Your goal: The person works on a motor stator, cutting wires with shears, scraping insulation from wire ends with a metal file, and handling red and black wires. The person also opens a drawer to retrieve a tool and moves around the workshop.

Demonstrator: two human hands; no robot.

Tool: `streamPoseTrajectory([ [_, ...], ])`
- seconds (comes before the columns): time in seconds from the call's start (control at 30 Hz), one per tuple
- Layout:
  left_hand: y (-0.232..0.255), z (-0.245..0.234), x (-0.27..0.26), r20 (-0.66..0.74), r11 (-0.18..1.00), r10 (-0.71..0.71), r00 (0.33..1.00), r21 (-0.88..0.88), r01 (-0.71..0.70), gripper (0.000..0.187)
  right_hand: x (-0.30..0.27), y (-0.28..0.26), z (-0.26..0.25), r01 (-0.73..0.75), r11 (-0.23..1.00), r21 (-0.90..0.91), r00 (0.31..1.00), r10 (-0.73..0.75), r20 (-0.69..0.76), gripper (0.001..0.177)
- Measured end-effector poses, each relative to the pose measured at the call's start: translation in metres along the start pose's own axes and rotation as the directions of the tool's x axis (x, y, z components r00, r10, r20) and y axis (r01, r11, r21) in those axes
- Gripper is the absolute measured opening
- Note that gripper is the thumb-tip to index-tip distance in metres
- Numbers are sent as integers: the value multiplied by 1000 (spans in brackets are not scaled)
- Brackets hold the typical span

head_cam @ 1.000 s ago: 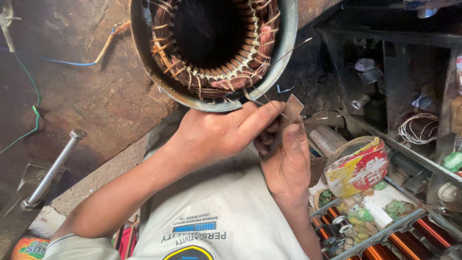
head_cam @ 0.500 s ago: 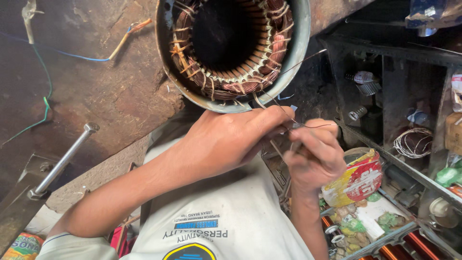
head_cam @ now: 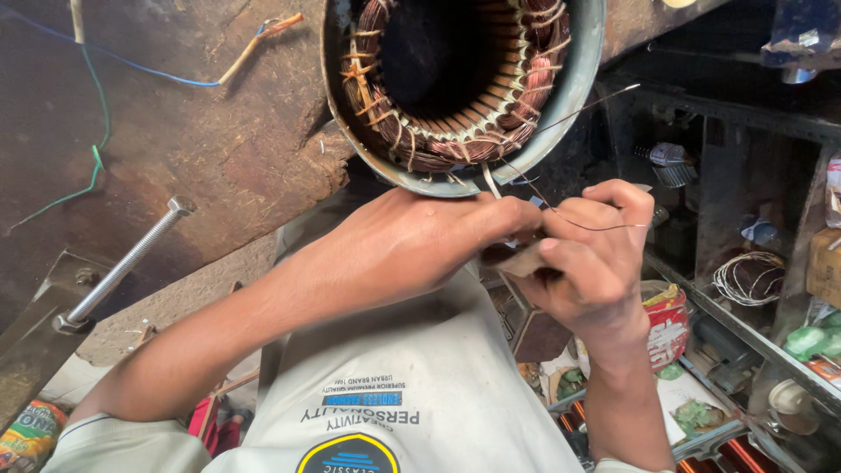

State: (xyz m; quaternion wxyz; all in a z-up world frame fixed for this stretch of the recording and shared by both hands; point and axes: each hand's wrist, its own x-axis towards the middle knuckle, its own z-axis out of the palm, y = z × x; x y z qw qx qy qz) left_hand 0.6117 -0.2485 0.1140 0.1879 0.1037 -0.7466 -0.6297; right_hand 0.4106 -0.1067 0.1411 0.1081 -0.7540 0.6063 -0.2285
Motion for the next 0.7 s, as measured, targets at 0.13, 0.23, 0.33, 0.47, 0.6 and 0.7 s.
streamPoseTrajectory([
  [0.13, -2, -2, -1, 21, 998, -29, 999, 54, 28, 31, -1, -9, -1, 5, 995, -105, 998, 1, 57, 46],
  [0.23, -4, -3, 0, -2, 1000, -2, 1000, -22, 2, 27, -5, -22, -4, -91, 996, -23, 996, 91, -16, 55],
  [0.33, -5, -4, 2, 28, 996, -35, 999, -79, 37, 22, -5, -22, 2, -185, 970, 156, 969, 207, -134, 65],
  [0.47, -9, -2, 0, 32, 997, -36, 999, -69, 39, 25, -7, -12, 28, -148, 958, 247, 963, 196, -183, 60],
  [0.6, -14, 4, 0, 3, 999, -24, 1000, -28, 24, 25, -22, -27, 35, -280, 874, 397, 903, 380, -199, 39],
  [0.7, -16, 13, 0, -78, 1000, 23, 997, -15, -25, 25, -31, -47, 32, -329, 419, 846, 648, 752, -121, 47],
])
